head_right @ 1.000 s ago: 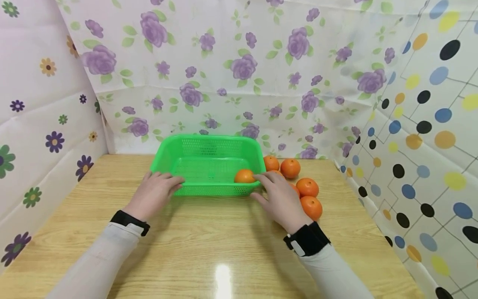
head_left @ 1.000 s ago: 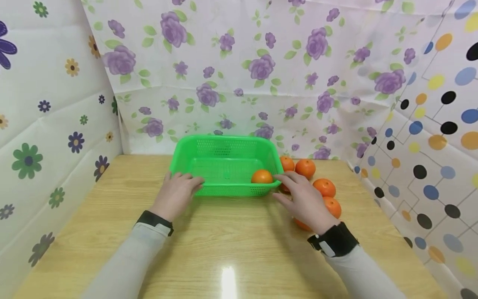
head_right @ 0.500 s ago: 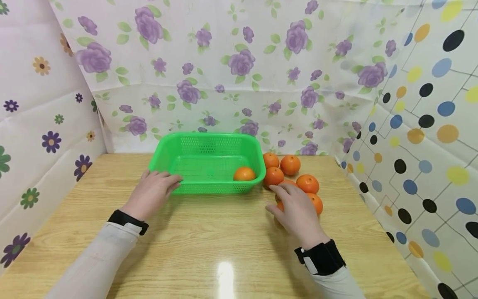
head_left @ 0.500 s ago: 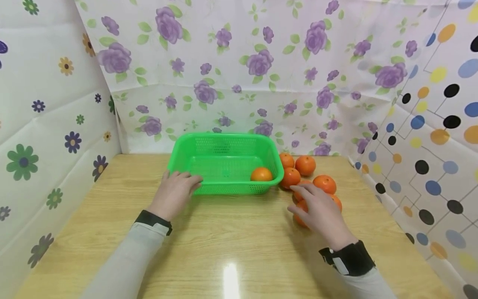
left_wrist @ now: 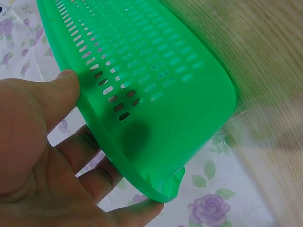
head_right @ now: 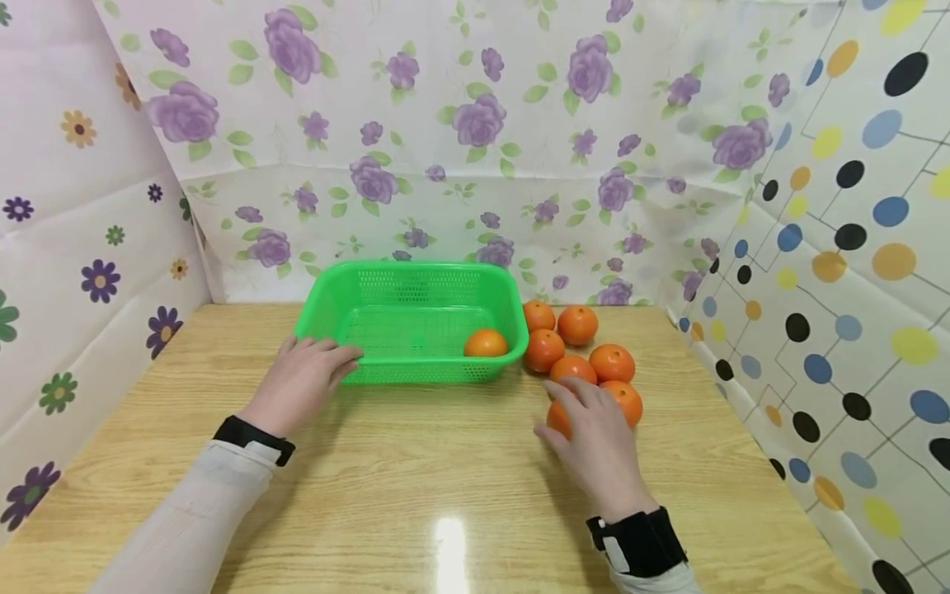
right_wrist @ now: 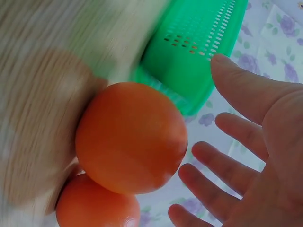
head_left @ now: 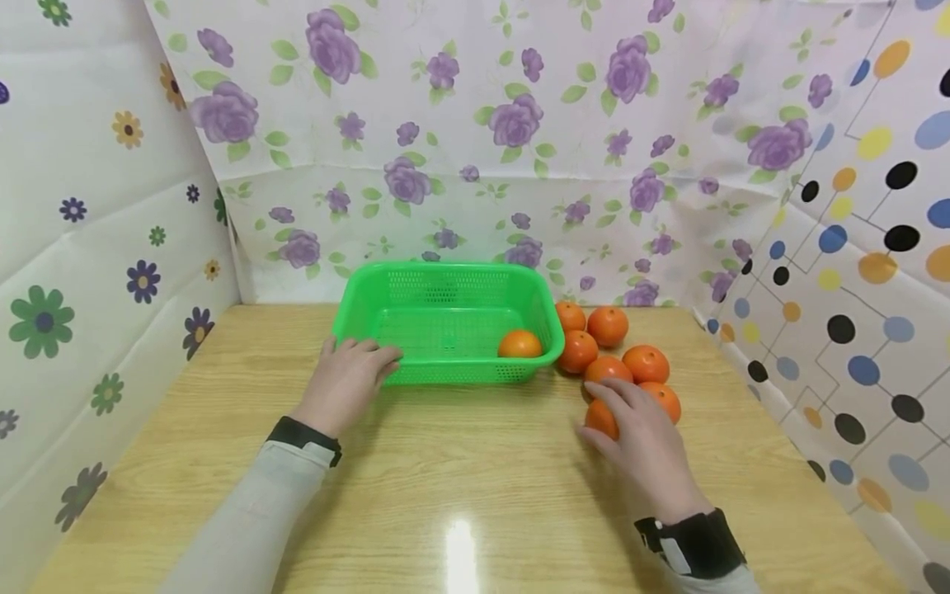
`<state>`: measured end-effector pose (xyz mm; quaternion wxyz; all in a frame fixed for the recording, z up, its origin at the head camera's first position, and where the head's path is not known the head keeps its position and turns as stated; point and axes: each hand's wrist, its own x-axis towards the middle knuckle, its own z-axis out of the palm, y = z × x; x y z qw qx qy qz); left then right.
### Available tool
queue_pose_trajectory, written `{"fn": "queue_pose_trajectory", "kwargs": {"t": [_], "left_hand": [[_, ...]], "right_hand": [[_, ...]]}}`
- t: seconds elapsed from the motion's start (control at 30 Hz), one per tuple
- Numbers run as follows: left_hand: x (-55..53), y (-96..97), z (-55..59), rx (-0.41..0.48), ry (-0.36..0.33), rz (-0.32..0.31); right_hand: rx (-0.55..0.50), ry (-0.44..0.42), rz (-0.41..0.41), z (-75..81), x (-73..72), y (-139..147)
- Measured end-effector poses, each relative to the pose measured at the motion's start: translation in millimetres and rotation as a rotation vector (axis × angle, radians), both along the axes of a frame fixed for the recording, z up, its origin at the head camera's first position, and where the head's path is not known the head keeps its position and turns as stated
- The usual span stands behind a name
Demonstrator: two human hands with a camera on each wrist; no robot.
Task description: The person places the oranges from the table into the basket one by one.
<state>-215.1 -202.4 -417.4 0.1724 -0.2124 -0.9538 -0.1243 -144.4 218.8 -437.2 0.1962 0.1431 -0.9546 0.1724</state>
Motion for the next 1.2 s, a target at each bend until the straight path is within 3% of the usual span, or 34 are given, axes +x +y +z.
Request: {"fn": "queue_pose_trajectory", "kwargs": {"t": [0.23,0.53,0.9,1.2], "left_hand": [[1.5,1.8,2.8,-0.004,-0.004,-0.005],[-0.2,1.3,2.3,-0.002,0.012,-0.006],[-0.3,0.6,0.3,-0.007,0.011,-0.010],[1.8,1.6,4.1,-0.011,0.003,-0.005]], "right_hand": [[0.007,0.004,-0.034,-5.8,0.9,3],[0.011,0.008,-0.022,-12.5,-1.4,5],[0.032,-0.076,-0.062,-13.8,-0.8,6],[0.032,-0.078,-0.058,-18.2,-3.1,9]]}}
